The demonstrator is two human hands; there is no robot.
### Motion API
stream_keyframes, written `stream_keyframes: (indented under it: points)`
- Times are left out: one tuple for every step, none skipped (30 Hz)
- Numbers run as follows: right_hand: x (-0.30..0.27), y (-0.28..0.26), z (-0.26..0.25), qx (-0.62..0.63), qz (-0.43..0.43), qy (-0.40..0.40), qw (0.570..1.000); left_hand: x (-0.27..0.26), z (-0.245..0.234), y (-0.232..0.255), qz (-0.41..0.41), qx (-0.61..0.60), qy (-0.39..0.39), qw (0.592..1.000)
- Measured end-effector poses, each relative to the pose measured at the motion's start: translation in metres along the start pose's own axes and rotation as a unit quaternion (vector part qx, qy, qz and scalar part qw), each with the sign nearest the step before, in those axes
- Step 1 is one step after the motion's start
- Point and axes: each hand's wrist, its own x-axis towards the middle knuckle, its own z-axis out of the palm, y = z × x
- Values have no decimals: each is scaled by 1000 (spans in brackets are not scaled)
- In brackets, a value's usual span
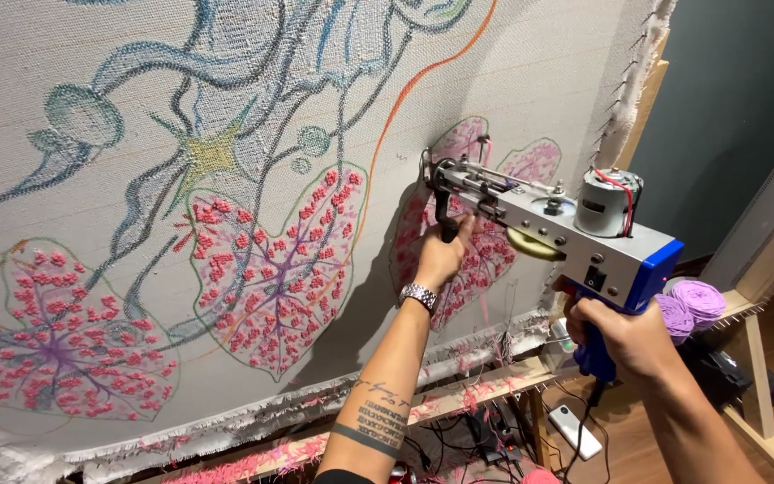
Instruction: Using a tufting gun to create a patterned rug on a large canvas frame.
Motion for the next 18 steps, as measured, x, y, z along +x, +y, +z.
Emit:
stream_keyframes:
  points:
    - [2,-1,-1,0,-1,-1,1000,2,0,3,1,0,1,1000]
    - [5,-2,-2,-1,-7,-2,1000,3,0,5,20,4,4,1000]
    - [5,-1,-3,-2,-9,-3,1000,2,1,6,35,7,7,999]
    - [4,-5,-2,-2,-7,-3,1000,3,1,2,34,7,7,999]
    - [3,-8,-2,1,-4,1,1000,5,2,-2,33,-9,-5,999]
    - [3,-13,-2,4,0,6,1000,6,4,-6,32,-24,-17,999]
    - [5,-12,-6,5,1,4,1000,11,4,-15,31,-24,-15,999]
    - [8,-12,-9,14,-3,-8,1000,16,3,-24,42,-61,-37,997]
    - [8,-11,-14,23,-7,-19,1000,18,4,-34,51,-100,-60,992]
    - [7,-16,-15,23,-5,-20,1000,15,4,-34,49,-100,-59,992]
    - [7,-21,-16,30,-4,-32,999,14,4,-32,46,-149,-87,984]
    - [6,-26,-17,38,-3,-44,998,13,4,-31,42,-199,-114,973]
    - [7,-25,-25,38,-2,-44,998,6,4,-19,41,-199,-113,973]
    - [7,-25,-34,49,0,-44,998,0,4,-6,10,-209,-132,969]
    - [9,-23,-41,60,2,-46,997,-5,2,6,-19,-217,-149,964]
    - [9,-30,-39,62,2,-48,997,-6,3,4,-19,-216,-148,965]
    - [7,-38,-39,65,4,-42,997,-8,7,2,8,-211,-160,964]
    - [4,-46,-38,68,5,-36,997,-11,10,0,35,-206,-173,963]
